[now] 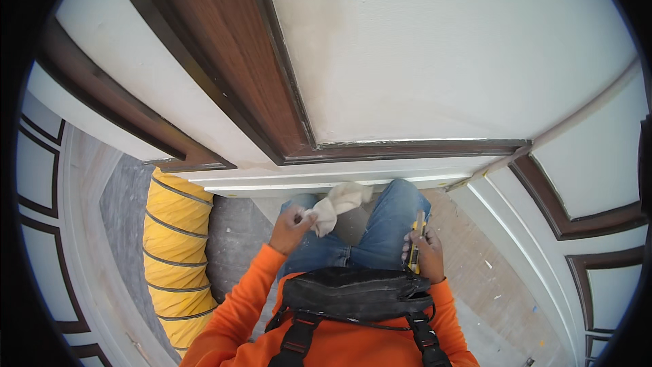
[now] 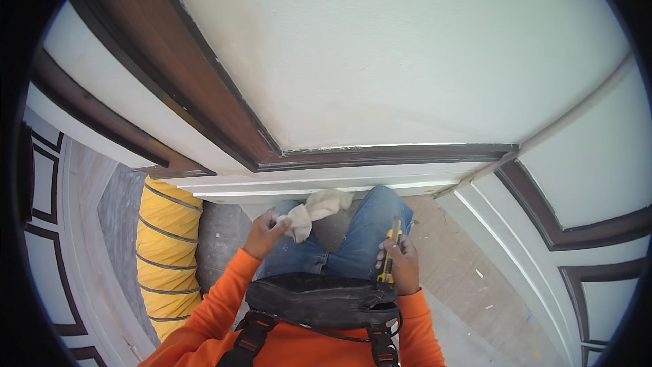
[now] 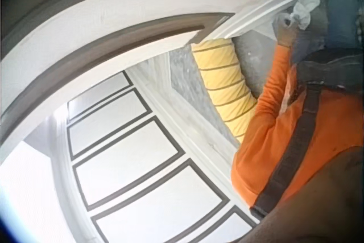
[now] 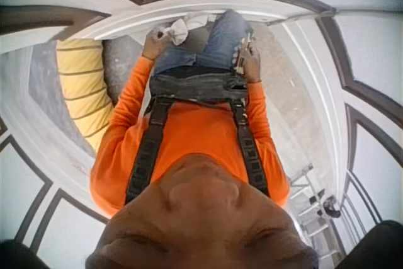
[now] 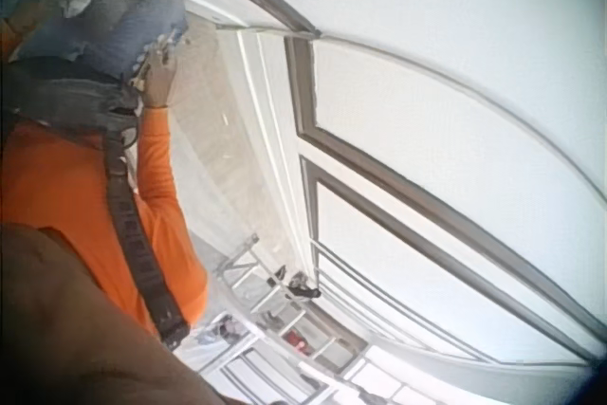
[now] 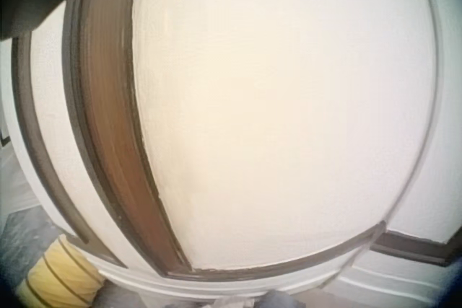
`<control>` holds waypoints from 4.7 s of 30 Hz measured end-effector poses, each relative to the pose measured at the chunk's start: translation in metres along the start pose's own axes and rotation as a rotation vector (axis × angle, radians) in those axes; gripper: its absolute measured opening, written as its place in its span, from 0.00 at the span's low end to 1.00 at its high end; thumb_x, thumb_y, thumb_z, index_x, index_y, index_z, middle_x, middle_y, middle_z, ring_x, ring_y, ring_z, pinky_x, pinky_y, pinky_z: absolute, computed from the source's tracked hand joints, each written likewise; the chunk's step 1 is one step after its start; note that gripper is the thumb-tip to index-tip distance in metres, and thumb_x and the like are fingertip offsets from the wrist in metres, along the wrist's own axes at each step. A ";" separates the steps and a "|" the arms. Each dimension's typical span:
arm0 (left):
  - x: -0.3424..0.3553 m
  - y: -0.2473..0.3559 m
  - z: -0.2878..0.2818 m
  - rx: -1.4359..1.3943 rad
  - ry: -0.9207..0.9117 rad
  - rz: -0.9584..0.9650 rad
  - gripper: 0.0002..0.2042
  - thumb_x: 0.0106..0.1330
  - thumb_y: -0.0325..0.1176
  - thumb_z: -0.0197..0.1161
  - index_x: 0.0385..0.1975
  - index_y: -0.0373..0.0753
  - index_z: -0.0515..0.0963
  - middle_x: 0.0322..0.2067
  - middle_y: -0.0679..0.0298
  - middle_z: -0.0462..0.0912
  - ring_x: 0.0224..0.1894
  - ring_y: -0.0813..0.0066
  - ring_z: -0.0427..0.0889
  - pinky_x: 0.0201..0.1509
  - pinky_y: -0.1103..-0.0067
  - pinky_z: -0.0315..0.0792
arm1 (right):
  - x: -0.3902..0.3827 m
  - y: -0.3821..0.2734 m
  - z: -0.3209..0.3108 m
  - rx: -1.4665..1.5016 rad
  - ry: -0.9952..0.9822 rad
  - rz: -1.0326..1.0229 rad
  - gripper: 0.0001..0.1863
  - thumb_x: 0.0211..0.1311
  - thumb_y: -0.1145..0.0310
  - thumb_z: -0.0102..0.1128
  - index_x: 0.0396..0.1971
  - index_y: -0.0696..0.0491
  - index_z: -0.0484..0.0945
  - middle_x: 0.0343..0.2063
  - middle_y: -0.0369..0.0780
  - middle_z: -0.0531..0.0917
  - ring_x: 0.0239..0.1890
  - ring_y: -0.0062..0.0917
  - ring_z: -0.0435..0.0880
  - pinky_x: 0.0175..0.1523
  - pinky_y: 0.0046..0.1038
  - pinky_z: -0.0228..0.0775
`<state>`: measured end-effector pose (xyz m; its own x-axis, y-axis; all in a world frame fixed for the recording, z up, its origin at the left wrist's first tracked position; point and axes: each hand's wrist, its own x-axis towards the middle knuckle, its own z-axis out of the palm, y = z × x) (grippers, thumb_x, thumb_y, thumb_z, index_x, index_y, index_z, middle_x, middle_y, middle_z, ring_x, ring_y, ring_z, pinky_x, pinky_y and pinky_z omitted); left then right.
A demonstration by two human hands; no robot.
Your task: The person uses a utility knife and a cloth to clean and seal the gaps between wall trim panels and the wall surface while sitting on the floor.
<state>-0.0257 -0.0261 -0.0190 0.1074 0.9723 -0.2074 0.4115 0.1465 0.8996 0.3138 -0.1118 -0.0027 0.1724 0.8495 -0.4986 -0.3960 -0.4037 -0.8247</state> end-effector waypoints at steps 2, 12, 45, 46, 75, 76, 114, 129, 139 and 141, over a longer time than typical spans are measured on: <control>-0.014 -0.021 -0.007 -0.153 -0.006 -0.164 0.16 0.71 0.44 0.67 0.31 0.36 0.76 0.24 0.69 0.77 0.28 0.82 0.73 0.33 0.80 0.71 | 0.006 0.001 0.013 0.002 -0.054 0.030 0.12 0.74 0.65 0.57 0.49 0.55 0.71 0.34 0.39 0.80 0.27 0.19 0.81 0.31 0.24 0.78; -0.005 -0.068 0.014 -0.218 0.086 -0.094 0.10 0.71 0.32 0.66 0.32 0.36 0.72 0.31 0.67 0.79 0.33 0.83 0.76 0.39 0.82 0.74 | 0.021 -0.095 0.080 -0.100 -0.291 -0.072 0.26 0.81 0.54 0.41 0.65 0.57 0.67 0.33 0.40 0.80 0.25 0.18 0.76 0.30 0.20 0.72; 0.026 0.002 0.004 -0.576 -0.013 -0.022 0.02 0.69 0.25 0.57 0.35 0.38 0.71 0.29 0.70 0.75 0.33 0.85 0.70 0.39 0.84 0.67 | 0.029 -0.130 0.184 -0.139 -0.398 -0.079 0.15 0.79 0.59 0.51 0.50 0.57 0.70 0.26 0.37 0.79 0.22 0.16 0.75 0.29 0.20 0.69; 0.026 0.003 0.004 -0.569 -0.012 -0.024 0.02 0.69 0.25 0.57 0.35 0.38 0.71 0.29 0.70 0.75 0.33 0.85 0.70 0.39 0.85 0.67 | 0.029 -0.131 0.183 -0.133 -0.387 -0.076 0.15 0.79 0.59 0.51 0.50 0.57 0.71 0.26 0.37 0.79 0.22 0.16 0.75 0.29 0.20 0.69; 0.026 -0.002 0.008 -0.603 0.005 -0.021 0.03 0.70 0.24 0.58 0.38 0.38 0.71 0.30 0.71 0.76 0.32 0.87 0.72 0.38 0.85 0.69 | 0.031 -0.131 0.165 -0.052 -0.328 -0.119 0.11 0.78 0.62 0.52 0.48 0.53 0.70 0.24 0.36 0.78 0.21 0.17 0.75 0.28 0.20 0.68; 0.026 -0.001 0.008 -0.613 0.007 -0.026 0.03 0.70 0.24 0.58 0.38 0.38 0.71 0.30 0.70 0.76 0.32 0.87 0.72 0.38 0.85 0.69 | 0.031 -0.132 0.162 -0.048 -0.316 -0.116 0.11 0.78 0.62 0.52 0.48 0.53 0.70 0.24 0.36 0.78 0.21 0.17 0.75 0.28 0.20 0.68; 0.026 0.049 -0.004 -0.758 0.120 -0.105 0.11 0.77 0.37 0.59 0.42 0.35 0.79 0.35 0.69 0.81 0.37 0.86 0.77 0.41 0.85 0.73 | 0.029 -0.135 0.162 -0.061 -0.376 -0.150 0.09 0.77 0.63 0.53 0.45 0.54 0.70 0.23 0.37 0.78 0.20 0.17 0.75 0.26 0.20 0.68; 0.020 0.082 -0.012 -0.845 0.058 -0.031 0.11 0.78 0.39 0.57 0.49 0.37 0.76 0.45 0.63 0.84 0.45 0.76 0.84 0.53 0.75 0.79 | 0.032 -0.129 0.163 -0.024 -0.362 -0.183 0.09 0.78 0.64 0.53 0.43 0.55 0.70 0.23 0.37 0.78 0.20 0.18 0.75 0.25 0.21 0.68; 0.018 0.094 -0.013 -0.957 0.152 -0.003 0.09 0.80 0.34 0.51 0.51 0.37 0.73 0.46 0.65 0.80 0.47 0.77 0.81 0.53 0.76 0.78 | 0.030 -0.132 0.151 -0.033 -0.354 -0.192 0.09 0.77 0.64 0.53 0.43 0.54 0.69 0.23 0.37 0.78 0.20 0.17 0.75 0.25 0.21 0.69; 0.017 0.100 -0.012 -0.955 0.166 0.003 0.10 0.80 0.34 0.51 0.52 0.37 0.72 0.46 0.65 0.79 0.48 0.78 0.81 0.53 0.76 0.78 | 0.030 -0.126 0.165 -0.047 -0.385 -0.187 0.09 0.77 0.64 0.53 0.43 0.54 0.69 0.23 0.37 0.78 0.20 0.17 0.76 0.25 0.21 0.69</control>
<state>0.0068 0.0073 0.0722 -0.0516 0.9755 -0.2137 -0.5053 0.1590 0.8482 0.2204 0.0204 0.1307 -0.1152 0.9708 -0.2105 -0.3469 -0.2379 -0.9072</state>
